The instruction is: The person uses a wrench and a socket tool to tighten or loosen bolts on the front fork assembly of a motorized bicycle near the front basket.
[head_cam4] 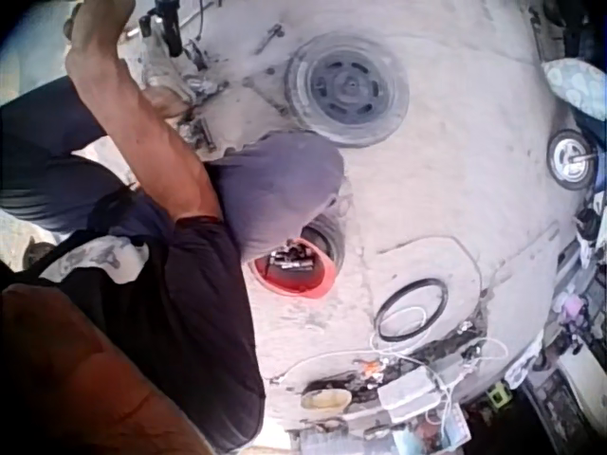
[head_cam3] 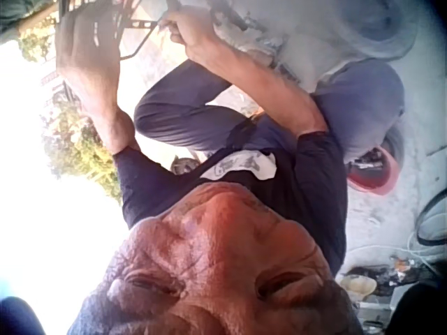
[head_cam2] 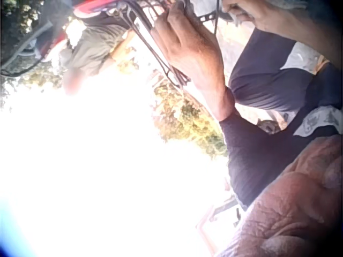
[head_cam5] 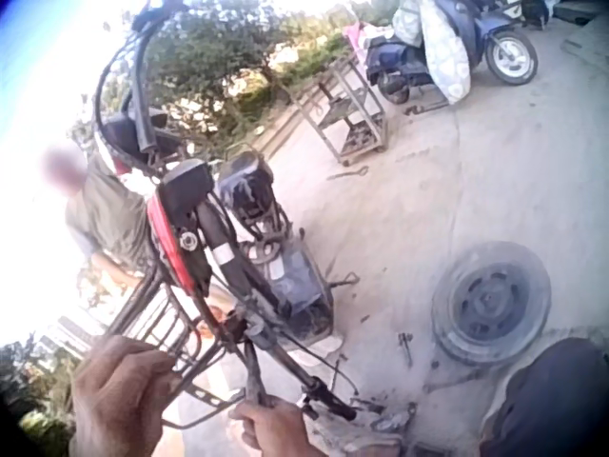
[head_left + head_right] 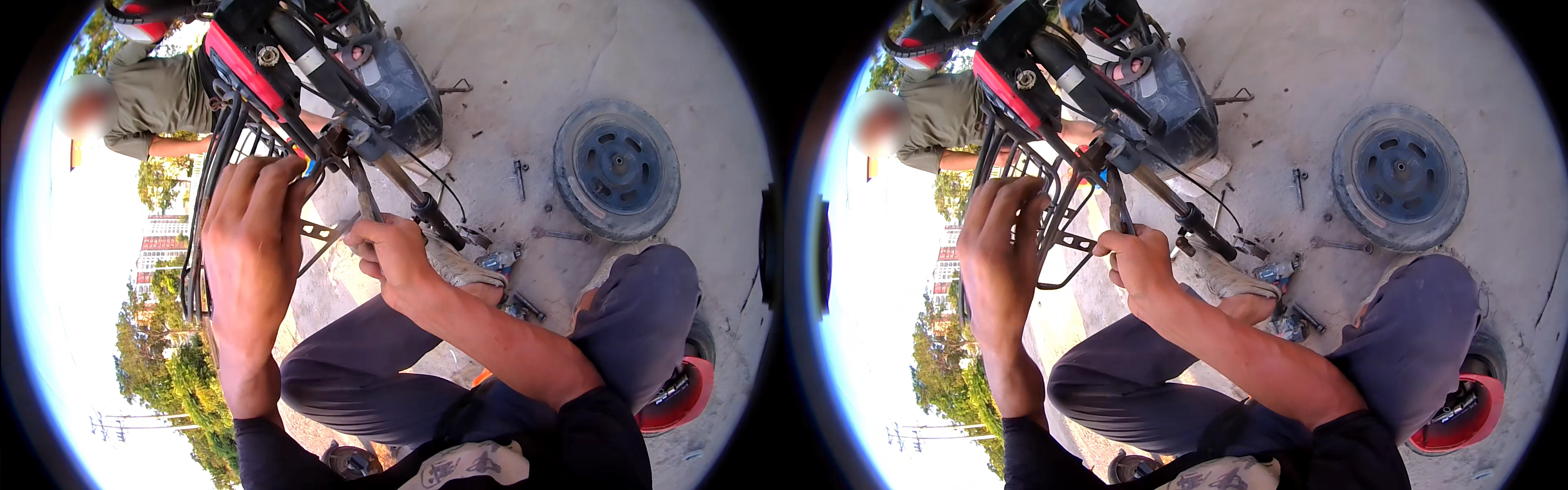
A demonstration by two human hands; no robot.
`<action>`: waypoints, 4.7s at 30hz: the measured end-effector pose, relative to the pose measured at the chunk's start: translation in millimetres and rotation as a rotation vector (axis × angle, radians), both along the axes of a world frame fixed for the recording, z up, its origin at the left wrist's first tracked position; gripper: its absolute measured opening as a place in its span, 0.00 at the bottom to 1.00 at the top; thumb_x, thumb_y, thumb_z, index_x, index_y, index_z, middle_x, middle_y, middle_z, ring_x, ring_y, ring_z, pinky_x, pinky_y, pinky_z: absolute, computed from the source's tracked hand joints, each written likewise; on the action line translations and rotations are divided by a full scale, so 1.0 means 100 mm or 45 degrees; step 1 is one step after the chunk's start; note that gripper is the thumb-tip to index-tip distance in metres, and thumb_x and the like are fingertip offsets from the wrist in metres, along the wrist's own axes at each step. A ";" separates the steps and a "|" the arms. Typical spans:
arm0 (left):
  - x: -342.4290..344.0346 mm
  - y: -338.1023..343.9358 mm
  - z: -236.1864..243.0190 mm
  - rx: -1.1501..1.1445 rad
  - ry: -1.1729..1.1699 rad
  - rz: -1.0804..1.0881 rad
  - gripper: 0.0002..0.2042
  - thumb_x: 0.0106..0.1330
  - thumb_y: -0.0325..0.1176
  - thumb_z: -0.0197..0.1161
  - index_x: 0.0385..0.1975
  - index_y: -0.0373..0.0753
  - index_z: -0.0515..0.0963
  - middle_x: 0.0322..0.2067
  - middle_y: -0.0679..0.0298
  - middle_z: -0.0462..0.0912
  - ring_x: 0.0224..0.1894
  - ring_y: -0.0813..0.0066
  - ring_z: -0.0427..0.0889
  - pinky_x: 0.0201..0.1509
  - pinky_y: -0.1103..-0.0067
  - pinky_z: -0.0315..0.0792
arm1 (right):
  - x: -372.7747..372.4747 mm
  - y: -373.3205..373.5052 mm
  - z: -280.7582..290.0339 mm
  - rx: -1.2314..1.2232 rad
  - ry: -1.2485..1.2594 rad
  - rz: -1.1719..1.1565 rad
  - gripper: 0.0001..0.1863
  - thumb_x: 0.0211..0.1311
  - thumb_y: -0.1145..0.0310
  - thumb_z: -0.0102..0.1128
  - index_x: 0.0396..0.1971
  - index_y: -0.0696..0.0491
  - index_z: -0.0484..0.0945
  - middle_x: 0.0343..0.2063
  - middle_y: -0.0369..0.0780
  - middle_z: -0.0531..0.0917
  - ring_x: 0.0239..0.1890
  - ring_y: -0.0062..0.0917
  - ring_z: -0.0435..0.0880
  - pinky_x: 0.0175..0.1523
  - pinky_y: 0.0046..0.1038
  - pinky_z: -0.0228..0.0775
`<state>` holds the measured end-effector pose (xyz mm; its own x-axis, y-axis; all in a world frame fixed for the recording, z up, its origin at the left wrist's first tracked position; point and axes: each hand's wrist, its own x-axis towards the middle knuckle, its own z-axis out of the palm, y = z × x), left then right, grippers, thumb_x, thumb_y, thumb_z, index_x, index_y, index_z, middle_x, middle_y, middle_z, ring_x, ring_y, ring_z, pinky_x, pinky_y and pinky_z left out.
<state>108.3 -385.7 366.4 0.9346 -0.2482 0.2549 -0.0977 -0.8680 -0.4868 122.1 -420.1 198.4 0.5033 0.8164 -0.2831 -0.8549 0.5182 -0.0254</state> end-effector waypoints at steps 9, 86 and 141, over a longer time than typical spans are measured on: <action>0.81 0.42 -0.34 0.345 0.393 0.122 0.06 0.60 0.28 0.62 0.26 0.32 0.74 0.24 0.50 0.77 0.31 0.48 0.79 0.35 0.60 0.71 | 0.02 0.01 -0.03 -0.023 0.002 -0.009 0.09 0.45 0.80 0.61 0.21 0.55 0.69 0.15 0.28 0.61 0.14 0.12 0.54 0.19 0.22 0.42; 1.03 0.41 -0.45 0.467 0.442 0.430 0.02 0.57 0.25 0.62 0.28 0.35 0.77 0.26 0.51 0.82 0.31 0.49 0.83 0.33 0.60 0.75 | 0.40 -0.10 -0.63 -0.532 -1.231 0.263 0.16 0.52 0.65 0.57 0.32 0.64 0.75 0.30 0.55 0.81 0.37 0.46 0.81 0.44 0.41 0.70; 0.21 -0.02 0.05 0.377 -0.145 -0.059 0.09 0.60 0.22 0.63 0.40 0.36 0.79 0.39 0.57 0.81 0.40 0.60 0.80 0.42 0.69 0.75 | 0.87 -0.45 -0.12 -0.818 -1.799 0.127 0.14 0.54 0.76 0.54 0.40 0.67 0.77 0.35 0.62 0.81 0.38 0.55 0.82 0.43 0.47 0.73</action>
<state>129.3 -387.8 371.1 0.8900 -0.3690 0.2679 -0.0641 -0.6829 -0.7277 208.8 -465.3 186.8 0.6062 0.7935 0.0545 0.0253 0.0492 -0.9985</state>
